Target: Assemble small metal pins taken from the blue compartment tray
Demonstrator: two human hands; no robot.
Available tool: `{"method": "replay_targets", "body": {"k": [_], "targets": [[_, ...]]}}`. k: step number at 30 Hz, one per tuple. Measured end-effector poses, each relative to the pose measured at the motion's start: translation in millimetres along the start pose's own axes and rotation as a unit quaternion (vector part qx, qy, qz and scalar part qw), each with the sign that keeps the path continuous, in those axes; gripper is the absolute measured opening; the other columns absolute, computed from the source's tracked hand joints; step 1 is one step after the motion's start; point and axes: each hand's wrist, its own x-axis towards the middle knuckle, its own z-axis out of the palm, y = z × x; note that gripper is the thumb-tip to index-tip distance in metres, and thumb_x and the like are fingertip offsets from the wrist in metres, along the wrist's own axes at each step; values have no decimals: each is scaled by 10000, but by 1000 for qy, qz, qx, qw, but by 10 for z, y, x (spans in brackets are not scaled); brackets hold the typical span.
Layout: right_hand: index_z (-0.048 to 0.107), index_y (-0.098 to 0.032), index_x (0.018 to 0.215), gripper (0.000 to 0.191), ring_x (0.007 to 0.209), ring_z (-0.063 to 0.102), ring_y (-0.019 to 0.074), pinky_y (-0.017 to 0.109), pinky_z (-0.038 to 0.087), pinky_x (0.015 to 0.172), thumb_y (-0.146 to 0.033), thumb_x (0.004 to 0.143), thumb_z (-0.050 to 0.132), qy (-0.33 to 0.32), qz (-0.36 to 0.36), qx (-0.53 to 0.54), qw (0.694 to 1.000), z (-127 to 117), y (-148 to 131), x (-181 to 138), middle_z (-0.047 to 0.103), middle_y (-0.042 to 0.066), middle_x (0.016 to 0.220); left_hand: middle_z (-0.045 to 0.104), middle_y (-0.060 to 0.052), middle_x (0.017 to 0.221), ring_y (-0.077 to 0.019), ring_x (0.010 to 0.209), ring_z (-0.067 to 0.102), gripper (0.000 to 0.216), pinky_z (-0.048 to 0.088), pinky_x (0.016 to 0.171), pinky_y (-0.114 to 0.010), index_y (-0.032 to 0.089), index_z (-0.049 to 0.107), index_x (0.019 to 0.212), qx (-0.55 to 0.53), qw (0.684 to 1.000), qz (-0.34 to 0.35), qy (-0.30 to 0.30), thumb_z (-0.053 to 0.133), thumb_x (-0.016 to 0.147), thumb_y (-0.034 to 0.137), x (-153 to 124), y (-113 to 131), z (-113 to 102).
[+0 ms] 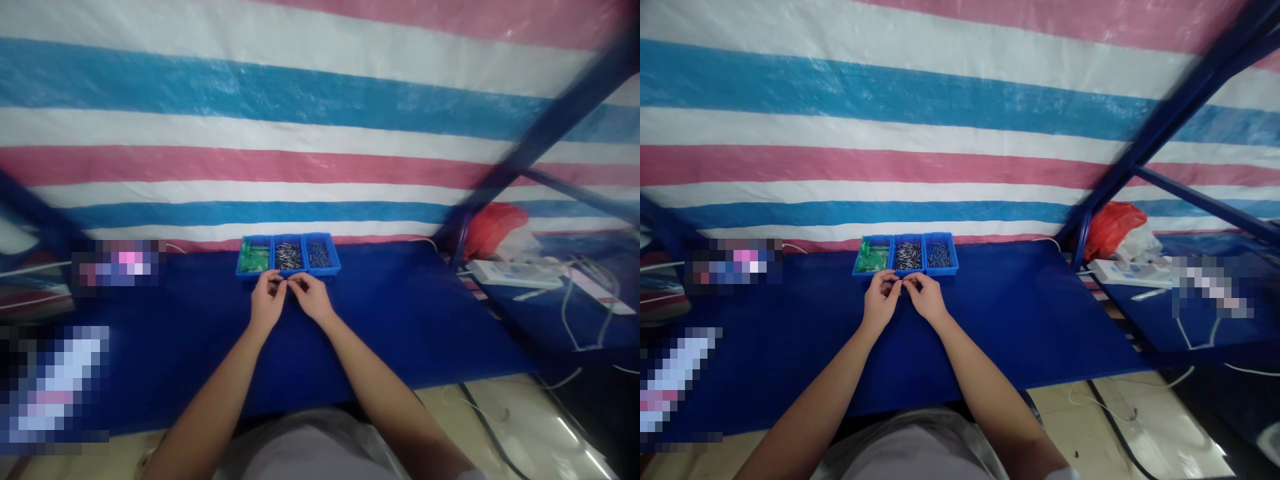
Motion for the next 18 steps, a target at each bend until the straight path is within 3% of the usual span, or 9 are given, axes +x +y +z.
{"method": "replay_targets", "body": {"k": [7,18], "targets": [[743,-227,933,170,804,693,193,314,533,777,-317,916,600,-12,-1,-17,1000,-31,-43,-1,763,27,907,710,-68,1065,-126,715,675,315,584,709,-300,223,587,1182,-36,999,17,-10,641,880,299,-1,22,18],[741,-221,989,166,845,712,201,329,562,798,-287,875,640,10,-8,8,1000,-13,-33,-8,766,43,949,707,-37,929,-137,685,664,304,565,658,-279,229,606,1154,-29,1000,-2,1,638,887,369,17,-56,17]]}}
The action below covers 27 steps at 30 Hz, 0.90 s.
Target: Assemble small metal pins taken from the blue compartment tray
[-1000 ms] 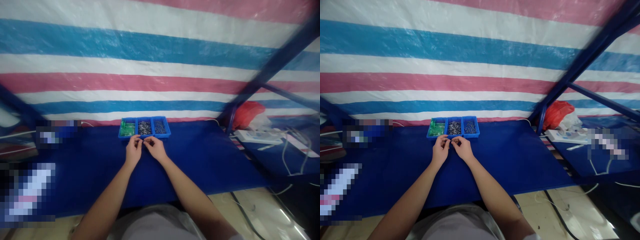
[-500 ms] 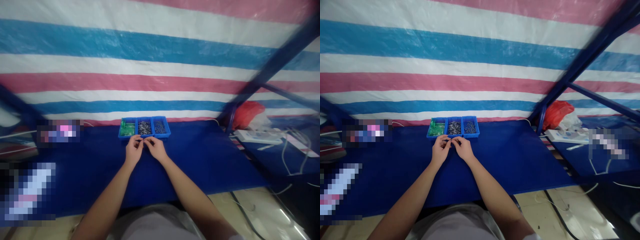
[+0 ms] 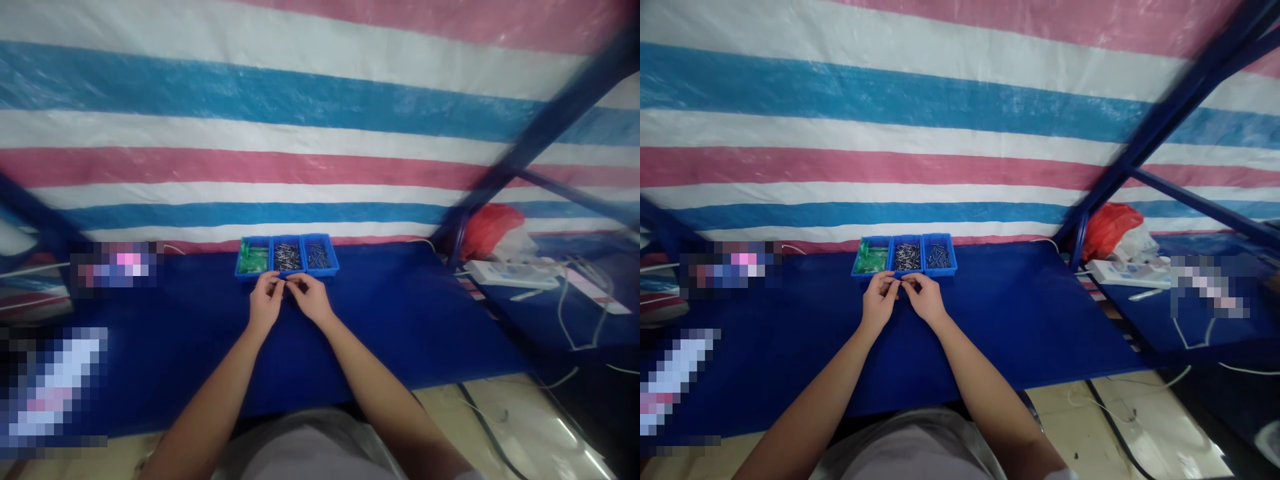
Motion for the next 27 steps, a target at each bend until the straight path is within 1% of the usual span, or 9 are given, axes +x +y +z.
{"method": "replay_targets", "body": {"k": [3,5,8,11,13,17,21,27], "targets": [[742,-217,968,157,842,712,203,328,564,782,-280,867,640,-4,1,-6,1000,5,0,0,767,45,944,699,-26,884,-138,671,667,297,559,653,-275,228,605,1155,1,1000,-8,-5,619,900,379,3,-15,-5],[740,-217,961,152,843,710,200,328,562,789,-277,871,633,-7,2,-11,1000,1,-2,4,766,44,946,700,-30,897,-139,685,670,303,562,663,-277,229,603,1164,9,1000,-9,-4,618,901,379,1,-6,-10],[735,-219,948,146,859,705,197,329,555,819,-271,885,614,-5,-5,-15,1000,-16,-5,14,761,45,963,709,-46,974,-134,700,668,341,574,682,-286,229,594,1182,14,1000,-7,3,654,877,368,-3,27,-15],[731,-222,949,151,852,701,196,328,552,814,-282,897,603,-5,-2,-19,1000,-33,-4,23,758,43,960,714,-70,1069,-126,695,672,352,586,698,-298,223,595,1171,-1,1000,0,6,684,855,351,-7,55,-10],[731,-221,951,156,842,700,194,325,552,802,-288,903,599,-11,1,-24,1000,-35,0,26,758,41,953,720,-75,1076,-126,687,677,340,589,693,-299,217,602,1158,-11,1000,1,5,685,856,349,-8,57,-2],[736,-219,952,167,856,701,197,328,550,810,-291,911,592,-14,-4,-27,1000,-24,8,25,761,44,955,725,-47,963,-135,680,672,328,578,654,-285,219,616,1140,-13,1000,-5,10,685,853,362,0,17,10],[736,-220,999,169,843,705,199,323,555,783,-281,877,636,-10,-7,-9,1000,-16,2,17,762,47,958,698,-17,847,-132,644,650,289,550,617,-263,227,628,1118,-4,1000,-8,10,659,871,373,12,-14,8],[735,-213,928,146,817,695,193,314,544,759,-297,888,622,-13,8,-18,1000,-21,-24,14,760,43,922,691,-10,815,-125,609,644,282,542,613,-263,221,616,1128,-4,1000,-14,-3,625,900,386,6,30,-7]]}}
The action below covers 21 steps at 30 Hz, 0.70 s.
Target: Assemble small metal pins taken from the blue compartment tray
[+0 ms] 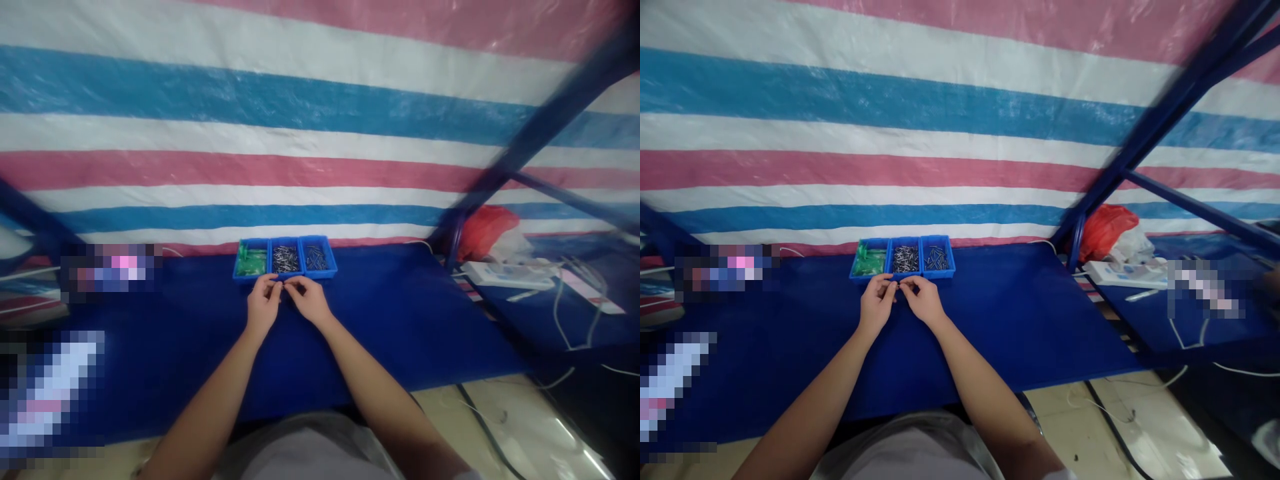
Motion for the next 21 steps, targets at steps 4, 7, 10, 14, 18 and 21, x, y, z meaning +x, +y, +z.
{"method": "replay_targets", "body": {"k": [4,7,10,14,18,21], "targets": [[729,-216,928,164,822,691,192,315,541,780,-311,908,597,8,6,5,1000,-6,-7,8,755,37,919,722,-60,1010,-133,679,681,349,587,672,-292,217,610,1154,-17,1000,-2,4,690,854,376,-10,32,4],[727,-215,926,170,820,688,190,311,538,780,-309,916,586,7,6,3,1000,-2,0,11,753,36,917,724,-74,1040,-134,689,687,364,607,683,-307,206,610,1150,-40,999,-4,9,712,836,360,-9,32,14],[729,-214,935,175,826,690,189,309,537,775,-307,918,582,6,2,5,1000,8,10,7,755,38,928,721,-57,957,-145,710,685,358,605,636,-289,201,618,1133,-50,999,-7,15,718,828,361,-2,12,22],[729,-207,980,167,809,690,187,303,537,748,-301,885,628,-2,-2,16,1000,16,1,-5,754,42,918,706,-32,888,-118,637,650,326,568,585,-247,198,622,1121,-39,999,-2,14,684,856,379,6,-10,16],[727,-207,940,152,798,678,186,300,521,743,-303,890,621,-12,-9,5,1000,11,-20,-13,747,43,904,705,-16,839,-109,591,643,329,557,582,-239,200,626,1122,-26,1000,-11,6,671,869,405,6,6,2],[716,-207,895,178,776,664,182,297,505,743,-323,919,583,-12,-6,-9,1000,4,-22,-10,734,34,862,732,-44,931,-122,624,669,374,588,615,-267,199,621,1142,-36,999,-21,7,694,850,422,-3,35,-3]]}}
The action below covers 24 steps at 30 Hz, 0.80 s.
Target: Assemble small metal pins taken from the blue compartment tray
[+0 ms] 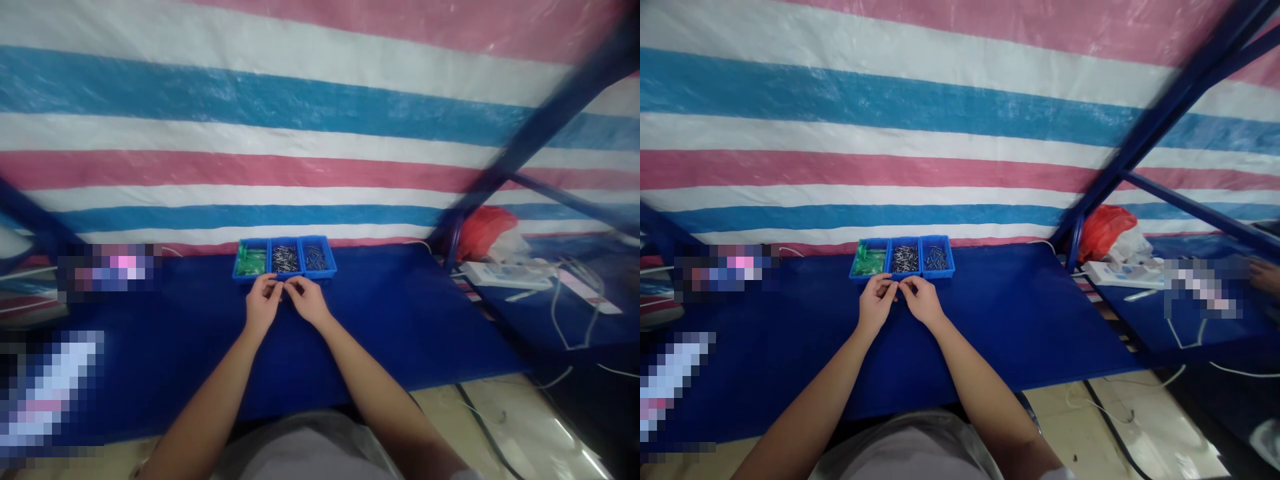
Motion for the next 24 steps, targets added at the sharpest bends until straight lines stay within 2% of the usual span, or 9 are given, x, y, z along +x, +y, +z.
{"method": "replay_targets", "body": {"k": [3,5,11,13,15,17,24], "targets": [[704,-203,873,212,749,649,179,292,492,730,-347,933,561,5,9,-9,1000,-4,8,4,716,29,823,735,-90,1086,-134,668,696,409,617,675,-306,197,609,1166,-16,1000,2,-4,717,833,409,-14,22,2],[699,-201,861,236,741,645,179,287,487,717,-365,940,550,6,17,-7,1000,-4,15,4,714,29,810,740,-100,1100,-144,678,710,412,624,708,-326,196,612,1164,-19,1000,0,-13,731,824,397,-22,25,7],[685,-199,790,313,674,619,173,286,477,678,-414,958,531,9,23,-13,1000,-2,12,-2,687,22,723,758,-75,964,-162,702,714,384,620,658,-310,193,637,1126,-23,1000,-2,-14,738,816,398,-10,-16,30],[686,-201,817,268,700,631,176,291,490,695,-400,943,557,19,15,-6,1000,4,6,-5,698,28,764,750,-60,935,-143,662,693,348,600,620,-283,196,645,1107,-16,1000,7,-9,719,832,395,1,-30,28],[692,-203,928,181,751,653,181,296,508,719,-360,911,603,31,4,20,999,14,2,-7,713,33,835,738,-44,912,-114,596,657,309,575,600,-265,197,645,1095,-5,1000,18,-3,693,854,384,10,-35,19],[687,-206,1017,181,792,668,183,298,521,734,-314,881,635,30,-9,40,999,24,2,-9,720,37,888,722,-30,878,-100,564,631,287,554,594,-256,197,637,1095,-2,1000,22,0,669,873,375,14,-30,7],[711,-217,928,106,812,674,184,304,523,737,-256,880,624,6,-23,23,999,34,20,-12,735,39,913,671,-3,776,-112,581,628,267,538,594,-250,209,632,1113,27,1000,11,-12,602,917,388,3,-10,-10]]}}
